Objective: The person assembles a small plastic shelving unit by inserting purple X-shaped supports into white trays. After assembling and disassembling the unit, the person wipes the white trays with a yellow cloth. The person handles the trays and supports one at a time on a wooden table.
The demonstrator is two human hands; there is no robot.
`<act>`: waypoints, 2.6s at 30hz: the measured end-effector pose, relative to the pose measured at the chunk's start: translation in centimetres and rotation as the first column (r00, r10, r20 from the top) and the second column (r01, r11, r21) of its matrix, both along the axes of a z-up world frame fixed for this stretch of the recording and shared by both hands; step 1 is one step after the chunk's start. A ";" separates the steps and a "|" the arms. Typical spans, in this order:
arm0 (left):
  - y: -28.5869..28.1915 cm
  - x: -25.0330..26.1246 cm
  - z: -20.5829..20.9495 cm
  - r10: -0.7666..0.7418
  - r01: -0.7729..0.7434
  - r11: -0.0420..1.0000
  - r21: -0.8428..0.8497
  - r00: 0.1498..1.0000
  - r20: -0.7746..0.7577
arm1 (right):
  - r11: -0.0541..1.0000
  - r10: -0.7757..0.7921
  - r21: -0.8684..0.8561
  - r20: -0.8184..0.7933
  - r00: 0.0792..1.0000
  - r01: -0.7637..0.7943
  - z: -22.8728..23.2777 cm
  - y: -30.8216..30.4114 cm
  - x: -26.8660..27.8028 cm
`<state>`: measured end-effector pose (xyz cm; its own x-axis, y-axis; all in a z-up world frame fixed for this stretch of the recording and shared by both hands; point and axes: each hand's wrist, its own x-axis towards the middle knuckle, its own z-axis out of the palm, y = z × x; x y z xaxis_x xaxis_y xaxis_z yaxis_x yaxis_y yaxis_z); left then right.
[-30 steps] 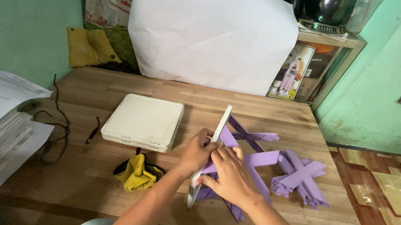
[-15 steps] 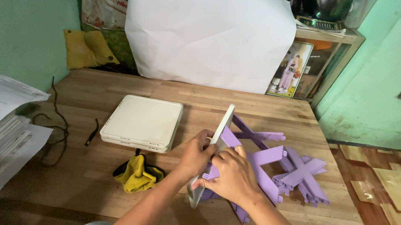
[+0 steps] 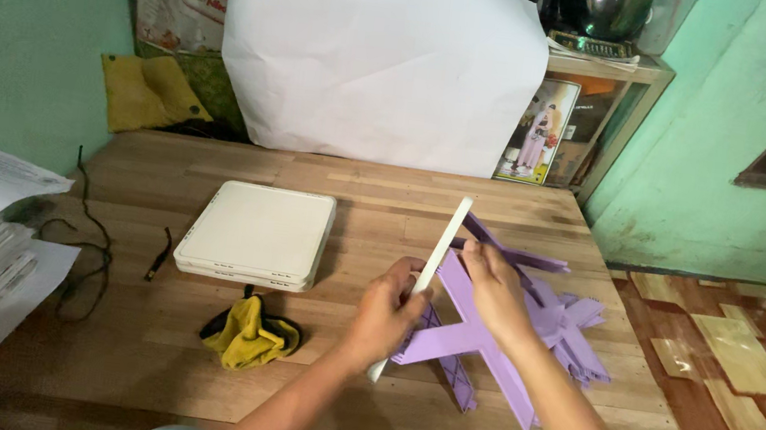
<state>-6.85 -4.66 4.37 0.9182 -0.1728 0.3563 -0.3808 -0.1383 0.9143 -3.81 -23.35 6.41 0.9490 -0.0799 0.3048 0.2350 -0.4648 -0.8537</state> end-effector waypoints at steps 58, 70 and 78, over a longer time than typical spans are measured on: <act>1.9 2.9 -2.2 0.337 -0.350 0.933 0.086 0.931 0.138 | 0.407 0.037 -0.910 0.105 0.994 0.081 -4.9 -14.4 0.1; 1.8 3.5 -2.5 0.357 -0.380 0.918 0.117 0.917 0.176 | 0.513 -0.054 -0.844 0.148 0.987 0.155 -2.4 -13.0 0.0; 1.8 3.3 -1.9 0.360 -0.381 0.912 0.153 0.921 0.150 | 0.520 -0.054 -0.818 0.256 0.965 0.246 -1.9 -12.7 -0.6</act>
